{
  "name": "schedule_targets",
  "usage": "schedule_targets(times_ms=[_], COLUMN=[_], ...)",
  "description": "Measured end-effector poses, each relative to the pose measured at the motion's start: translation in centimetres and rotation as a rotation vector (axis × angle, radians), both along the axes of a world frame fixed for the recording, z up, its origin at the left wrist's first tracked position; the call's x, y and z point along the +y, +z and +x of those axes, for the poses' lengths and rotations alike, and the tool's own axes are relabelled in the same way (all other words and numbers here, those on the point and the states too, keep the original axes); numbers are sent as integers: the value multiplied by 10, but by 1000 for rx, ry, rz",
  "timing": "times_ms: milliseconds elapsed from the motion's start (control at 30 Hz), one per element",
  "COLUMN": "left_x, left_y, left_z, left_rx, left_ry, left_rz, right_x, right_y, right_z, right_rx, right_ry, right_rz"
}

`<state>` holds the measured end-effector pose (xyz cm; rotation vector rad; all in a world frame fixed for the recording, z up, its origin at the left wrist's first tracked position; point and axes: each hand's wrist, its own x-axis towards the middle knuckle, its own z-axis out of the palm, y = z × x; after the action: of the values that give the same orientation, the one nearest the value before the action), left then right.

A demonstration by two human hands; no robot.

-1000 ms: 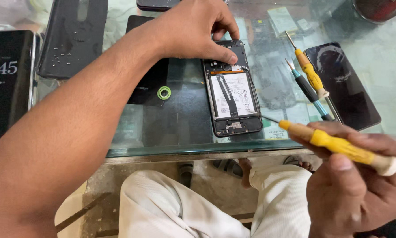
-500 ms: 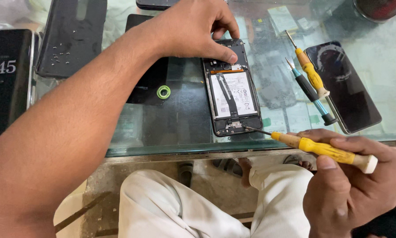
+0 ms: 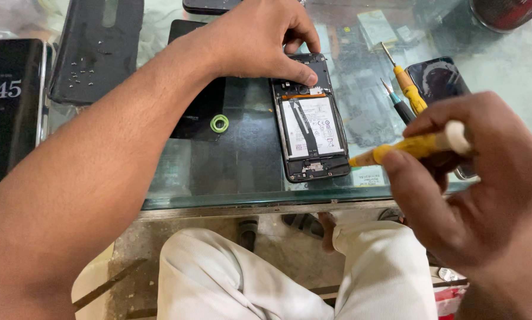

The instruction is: The person uses a screwdriver and a plastic pry tool to work on the internal components of a disassembled smartphone. They repeatedly loosen and tighten screws near the bottom of the device and adjust small parts around the battery area.

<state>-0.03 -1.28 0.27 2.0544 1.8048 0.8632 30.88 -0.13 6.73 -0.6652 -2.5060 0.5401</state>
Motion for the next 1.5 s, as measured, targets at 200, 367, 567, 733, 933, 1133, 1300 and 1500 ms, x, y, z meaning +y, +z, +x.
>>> schedule_targets(times_ms=[200,367,567,733,933,1133,1300,1500], left_x=[0,2,1,2,3,3,4,4], left_y=[-1,-2,-2,-3,-4,-3,-3,-4], left_z=[0,0,-2,-1,-2,-2,-2,-3], left_rx=[-4,7,8,11,2,3,3,6], left_ry=[20,6,-7,10,-6,2,-17,-47], left_rz=[-2,25,28,15,31,19,20,23], right_x=[11,5,8,8,13,14,17,9], right_y=[34,45,43,45,45,41,41,35], right_z=[-33,-43,-54,-57,-54,-51,-52,-49], right_rx=[-149,-454,-699,-702,-456,-446,-547,-570], right_ry=[258,303,43,155,491,346,112,-144], right_rz=[100,382,499,399,341,335,326,170])
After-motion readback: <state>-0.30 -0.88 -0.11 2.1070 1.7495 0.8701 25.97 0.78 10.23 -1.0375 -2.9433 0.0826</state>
